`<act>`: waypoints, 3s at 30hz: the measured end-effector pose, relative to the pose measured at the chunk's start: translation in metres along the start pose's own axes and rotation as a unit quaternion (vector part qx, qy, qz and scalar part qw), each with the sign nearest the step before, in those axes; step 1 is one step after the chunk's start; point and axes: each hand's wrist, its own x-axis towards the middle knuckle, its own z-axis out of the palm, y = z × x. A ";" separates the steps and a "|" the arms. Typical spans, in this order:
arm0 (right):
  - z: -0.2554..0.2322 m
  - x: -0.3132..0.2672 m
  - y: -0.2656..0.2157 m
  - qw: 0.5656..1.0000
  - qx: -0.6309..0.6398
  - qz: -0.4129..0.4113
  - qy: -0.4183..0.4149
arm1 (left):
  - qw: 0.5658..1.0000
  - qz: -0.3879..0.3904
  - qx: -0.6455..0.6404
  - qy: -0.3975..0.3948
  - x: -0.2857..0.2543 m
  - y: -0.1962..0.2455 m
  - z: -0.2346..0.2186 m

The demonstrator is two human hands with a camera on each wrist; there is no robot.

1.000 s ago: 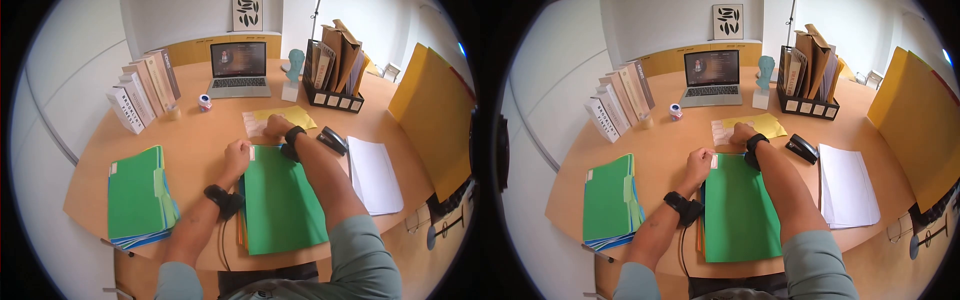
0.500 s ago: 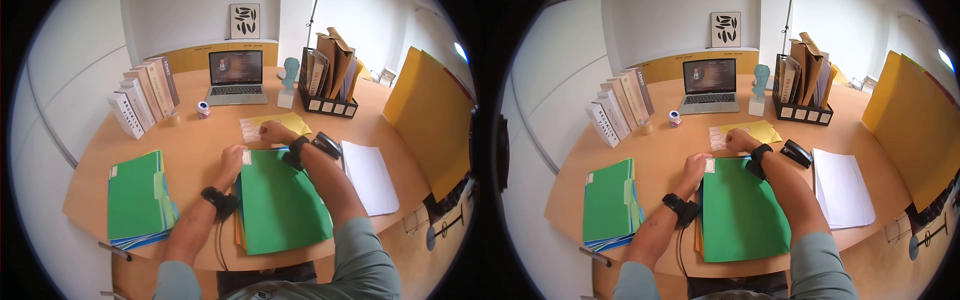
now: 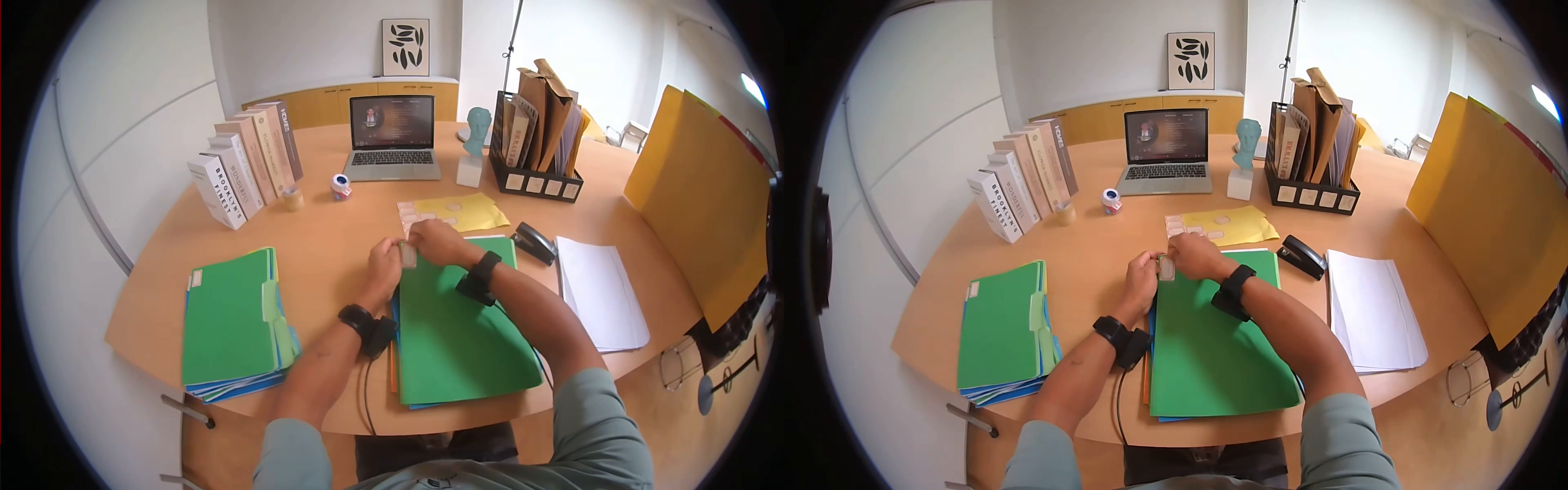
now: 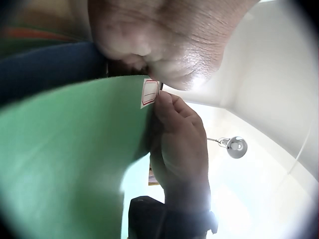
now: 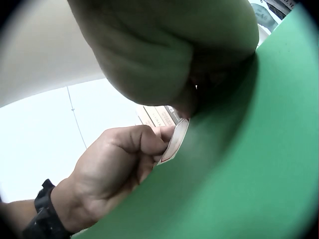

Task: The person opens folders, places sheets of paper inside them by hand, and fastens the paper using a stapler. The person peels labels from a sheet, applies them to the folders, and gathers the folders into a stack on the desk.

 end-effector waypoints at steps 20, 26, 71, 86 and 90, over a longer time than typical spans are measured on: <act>-0.098 -0.020 -0.006 0.982 0.043 0.036 0.179 | 0.977 -0.007 0.085 -0.197 -0.006 0.098 -0.018; -0.123 -0.072 0.011 0.957 0.166 0.083 0.222 | 0.988 -0.084 0.097 -0.082 -0.035 0.154 -0.137; -0.104 -0.176 0.004 0.752 0.558 0.332 0.116 | 0.972 -0.099 -0.122 -0.176 0.019 0.028 -0.016; -0.152 -0.102 -0.059 0.855 0.513 0.078 -0.009 | 0.983 -0.006 -0.082 -0.166 0.026 0.026 -0.030; -0.164 -0.117 0.030 0.965 0.169 0.157 0.127 | 0.945 -0.065 -0.299 -0.112 0.016 0.044 -0.036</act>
